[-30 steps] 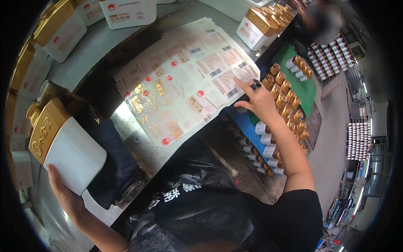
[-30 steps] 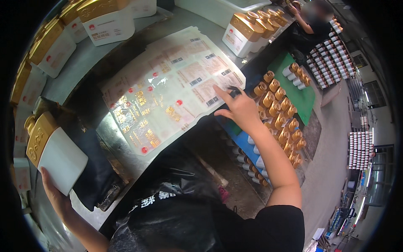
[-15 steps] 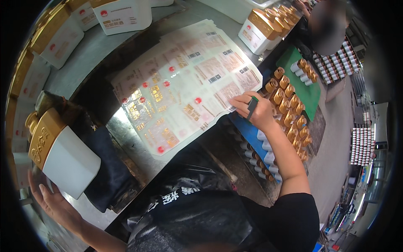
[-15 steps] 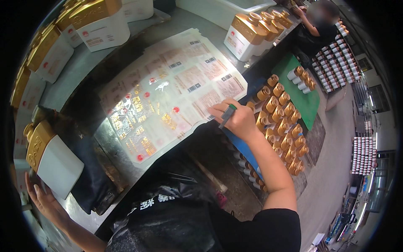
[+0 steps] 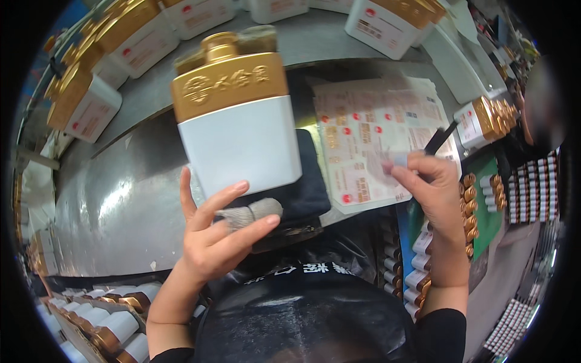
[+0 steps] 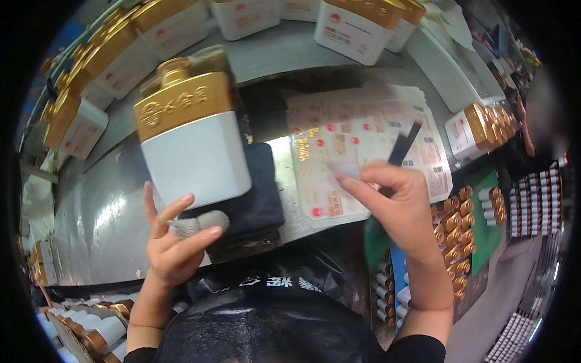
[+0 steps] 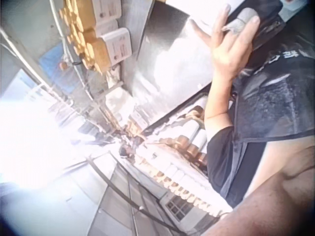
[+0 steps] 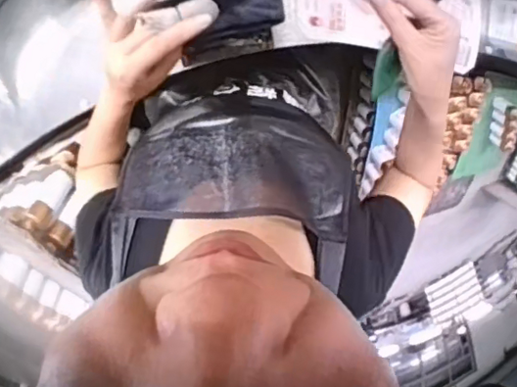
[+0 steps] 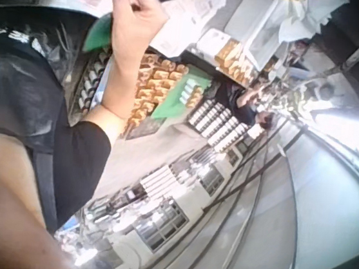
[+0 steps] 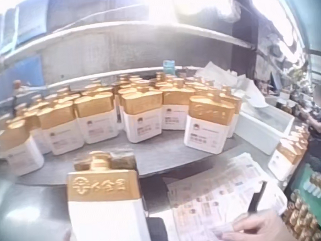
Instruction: The person applies labels to white and gold bottles on a production line. They pick up a bottle, place a label on the back, smooth it with a green card, and then place the bottle on a wooden rack. The person repeats this process for multiple bottles.
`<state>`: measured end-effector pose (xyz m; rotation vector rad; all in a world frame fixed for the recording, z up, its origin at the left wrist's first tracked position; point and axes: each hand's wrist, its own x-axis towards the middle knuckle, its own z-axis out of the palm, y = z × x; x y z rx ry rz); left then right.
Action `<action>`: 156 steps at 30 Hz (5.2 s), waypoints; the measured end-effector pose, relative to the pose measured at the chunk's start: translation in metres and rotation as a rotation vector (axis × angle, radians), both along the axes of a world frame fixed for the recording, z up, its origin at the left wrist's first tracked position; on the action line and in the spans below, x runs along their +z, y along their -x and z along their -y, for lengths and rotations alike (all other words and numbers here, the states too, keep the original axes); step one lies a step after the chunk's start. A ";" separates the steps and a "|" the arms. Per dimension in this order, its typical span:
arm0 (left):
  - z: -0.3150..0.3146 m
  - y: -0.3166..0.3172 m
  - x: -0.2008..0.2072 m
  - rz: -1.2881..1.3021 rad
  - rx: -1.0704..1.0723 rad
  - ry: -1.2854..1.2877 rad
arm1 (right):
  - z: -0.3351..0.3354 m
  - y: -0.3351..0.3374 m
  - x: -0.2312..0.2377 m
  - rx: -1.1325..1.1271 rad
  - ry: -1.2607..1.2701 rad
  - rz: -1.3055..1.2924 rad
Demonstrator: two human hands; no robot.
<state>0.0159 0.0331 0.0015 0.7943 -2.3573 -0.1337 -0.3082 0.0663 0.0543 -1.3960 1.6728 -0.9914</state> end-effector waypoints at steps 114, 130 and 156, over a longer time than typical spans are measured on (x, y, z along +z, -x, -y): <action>0.037 0.001 0.005 -0.859 0.107 -0.841 | 0.072 -0.096 -0.016 0.319 0.140 -0.122; 0.037 0.001 0.001 -0.825 0.105 -0.810 | 0.075 -0.094 -0.009 0.331 0.072 -0.089; 0.028 -0.018 -0.018 -1.021 0.067 -0.824 | 0.054 -0.128 -0.001 0.842 1.043 -0.509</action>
